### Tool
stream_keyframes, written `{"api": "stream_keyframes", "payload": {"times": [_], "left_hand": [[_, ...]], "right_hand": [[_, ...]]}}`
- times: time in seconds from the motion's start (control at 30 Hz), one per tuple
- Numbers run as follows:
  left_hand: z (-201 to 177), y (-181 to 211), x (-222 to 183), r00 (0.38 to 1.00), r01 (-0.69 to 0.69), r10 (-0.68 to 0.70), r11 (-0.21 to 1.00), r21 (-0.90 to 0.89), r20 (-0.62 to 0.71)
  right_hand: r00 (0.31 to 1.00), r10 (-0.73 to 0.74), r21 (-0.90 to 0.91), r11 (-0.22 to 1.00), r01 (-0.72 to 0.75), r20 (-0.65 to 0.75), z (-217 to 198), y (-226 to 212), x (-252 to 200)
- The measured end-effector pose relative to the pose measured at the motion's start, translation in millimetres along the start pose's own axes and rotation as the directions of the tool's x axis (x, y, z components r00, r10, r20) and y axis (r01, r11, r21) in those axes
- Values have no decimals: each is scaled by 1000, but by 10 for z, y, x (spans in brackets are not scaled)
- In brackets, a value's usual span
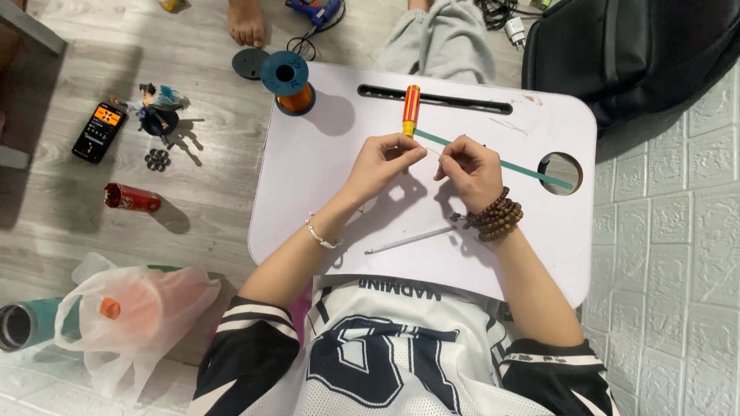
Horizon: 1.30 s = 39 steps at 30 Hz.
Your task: Winding thin copper wire around a small electronic component core by hand.
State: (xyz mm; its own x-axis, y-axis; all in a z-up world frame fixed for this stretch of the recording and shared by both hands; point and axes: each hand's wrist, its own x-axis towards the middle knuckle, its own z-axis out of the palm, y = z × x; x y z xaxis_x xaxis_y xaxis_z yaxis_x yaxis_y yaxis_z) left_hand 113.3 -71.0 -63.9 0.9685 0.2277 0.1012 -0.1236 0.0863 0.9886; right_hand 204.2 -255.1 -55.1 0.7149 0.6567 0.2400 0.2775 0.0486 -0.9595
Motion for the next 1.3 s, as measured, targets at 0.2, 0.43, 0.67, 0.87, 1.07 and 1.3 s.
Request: {"api": "stream_keyframes", "payload": {"times": [0.2,0.43,0.67,0.87,1.07,1.3], "left_hand": [[-5,47,0,1000,-16,17,1000,18,-22],[39,105,-21,999,-26,27,999,27,-28],[63,125,-32,999,-43,44,998,51,-18],[91,110,-48,1000,-11,11,1000,-3,-7],[123,457,48,996,-94,94,995,20,7],[250,1795,119,881,-461,413,859,224,230]], "right_hand": [[1000,-4,9,1000,4,7,-2,-28,19],[1000,21,12,1000,-21,23,82,-19,-2],[1000,28,4,1000,-28,-12,77,1,-19],[997,47,80,996,-43,-55,98,-70,-45],[995,2,128,992,11,-98,41,-282,40],[954,-297,-59,953,299,42,-246,-1333,208]]}}
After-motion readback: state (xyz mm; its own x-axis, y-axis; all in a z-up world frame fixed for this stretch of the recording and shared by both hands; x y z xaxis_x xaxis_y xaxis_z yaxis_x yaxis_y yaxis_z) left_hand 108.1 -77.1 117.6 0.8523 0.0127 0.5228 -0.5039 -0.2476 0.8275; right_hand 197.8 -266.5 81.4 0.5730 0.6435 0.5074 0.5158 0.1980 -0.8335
